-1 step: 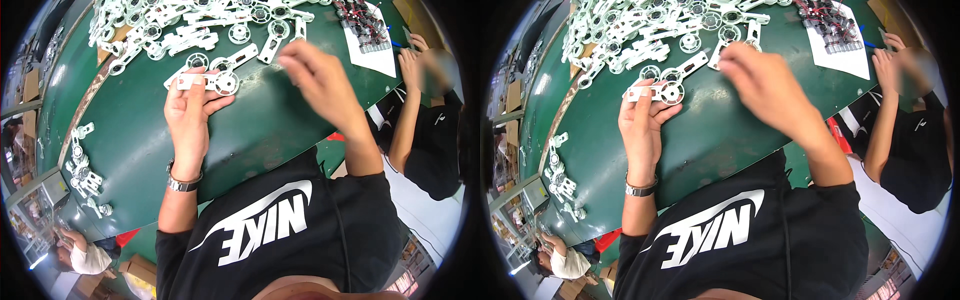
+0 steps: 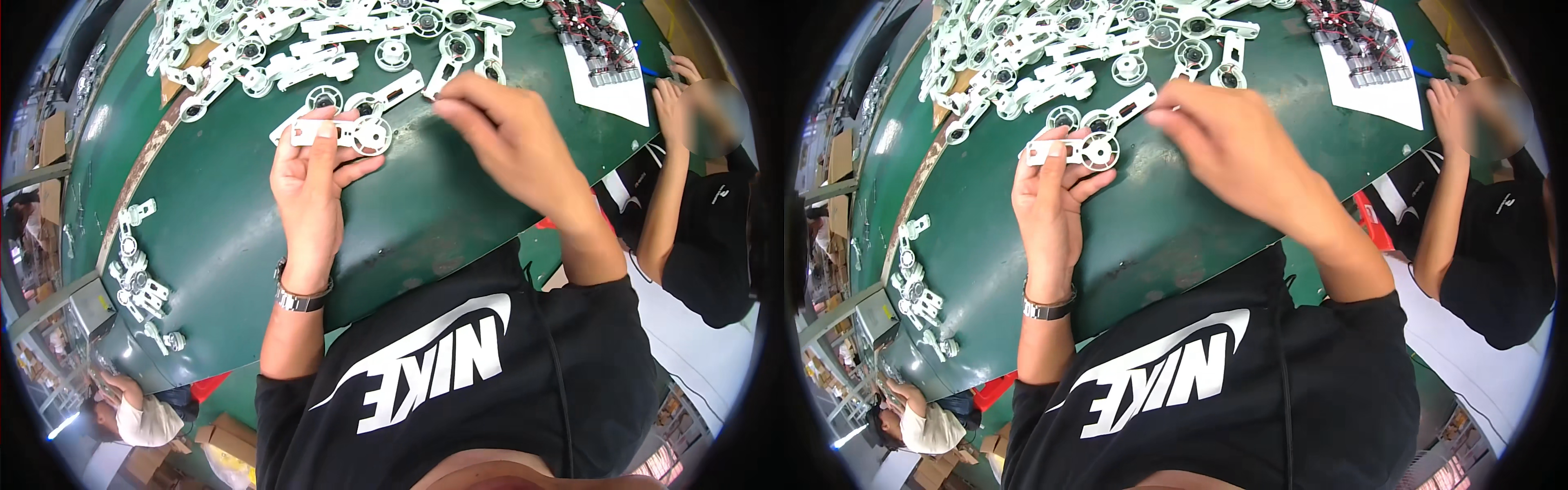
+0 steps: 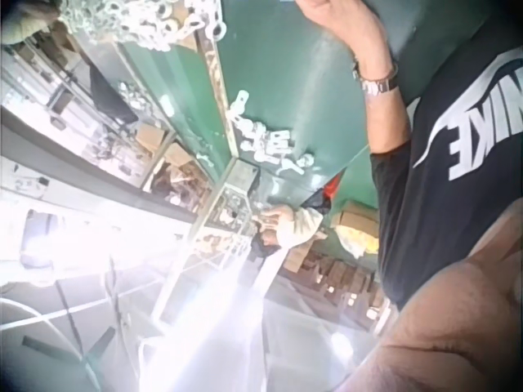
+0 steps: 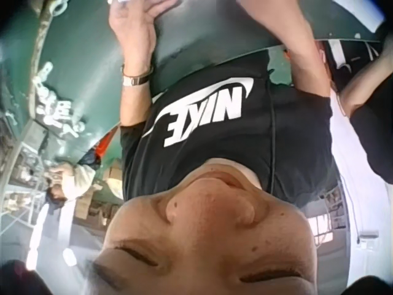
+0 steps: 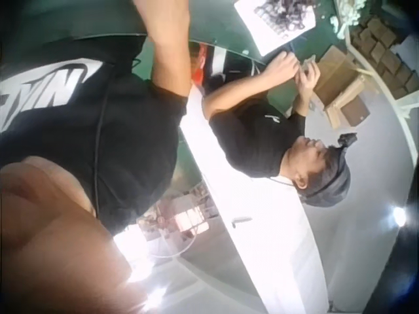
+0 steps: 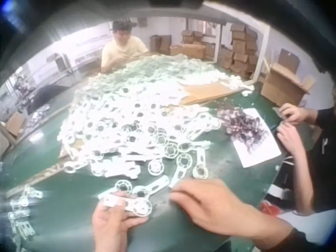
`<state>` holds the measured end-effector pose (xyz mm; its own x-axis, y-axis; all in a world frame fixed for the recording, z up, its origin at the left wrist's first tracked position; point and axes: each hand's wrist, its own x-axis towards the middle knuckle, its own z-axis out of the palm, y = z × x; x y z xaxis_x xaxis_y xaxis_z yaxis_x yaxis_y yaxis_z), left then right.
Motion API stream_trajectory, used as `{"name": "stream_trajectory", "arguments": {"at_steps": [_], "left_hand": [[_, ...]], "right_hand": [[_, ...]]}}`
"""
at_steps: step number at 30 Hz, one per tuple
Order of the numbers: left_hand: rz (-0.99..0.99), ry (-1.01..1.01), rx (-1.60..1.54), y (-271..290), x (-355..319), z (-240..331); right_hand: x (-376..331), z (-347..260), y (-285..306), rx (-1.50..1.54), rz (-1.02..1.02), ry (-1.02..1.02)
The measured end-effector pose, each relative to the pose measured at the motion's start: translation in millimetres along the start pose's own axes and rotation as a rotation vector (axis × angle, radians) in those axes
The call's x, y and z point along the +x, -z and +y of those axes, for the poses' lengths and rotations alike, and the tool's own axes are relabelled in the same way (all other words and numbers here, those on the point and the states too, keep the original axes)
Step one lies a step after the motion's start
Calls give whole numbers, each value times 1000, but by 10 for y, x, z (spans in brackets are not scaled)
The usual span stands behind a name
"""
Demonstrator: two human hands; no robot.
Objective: The person assembles device components by picking up plastic housings and electric motors from the workbench and inserting the motors into the housings by hand.
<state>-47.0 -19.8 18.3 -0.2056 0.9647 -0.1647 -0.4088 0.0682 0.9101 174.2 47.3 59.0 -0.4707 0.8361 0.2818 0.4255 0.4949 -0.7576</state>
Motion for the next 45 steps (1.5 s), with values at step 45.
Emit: {"name": "stream_trajectory", "arguments": {"at_steps": [45], "left_hand": [[159, -53, 28, -32, -44, -12]], "right_hand": [[49, -325, -414, 96, -132, -42]]}}
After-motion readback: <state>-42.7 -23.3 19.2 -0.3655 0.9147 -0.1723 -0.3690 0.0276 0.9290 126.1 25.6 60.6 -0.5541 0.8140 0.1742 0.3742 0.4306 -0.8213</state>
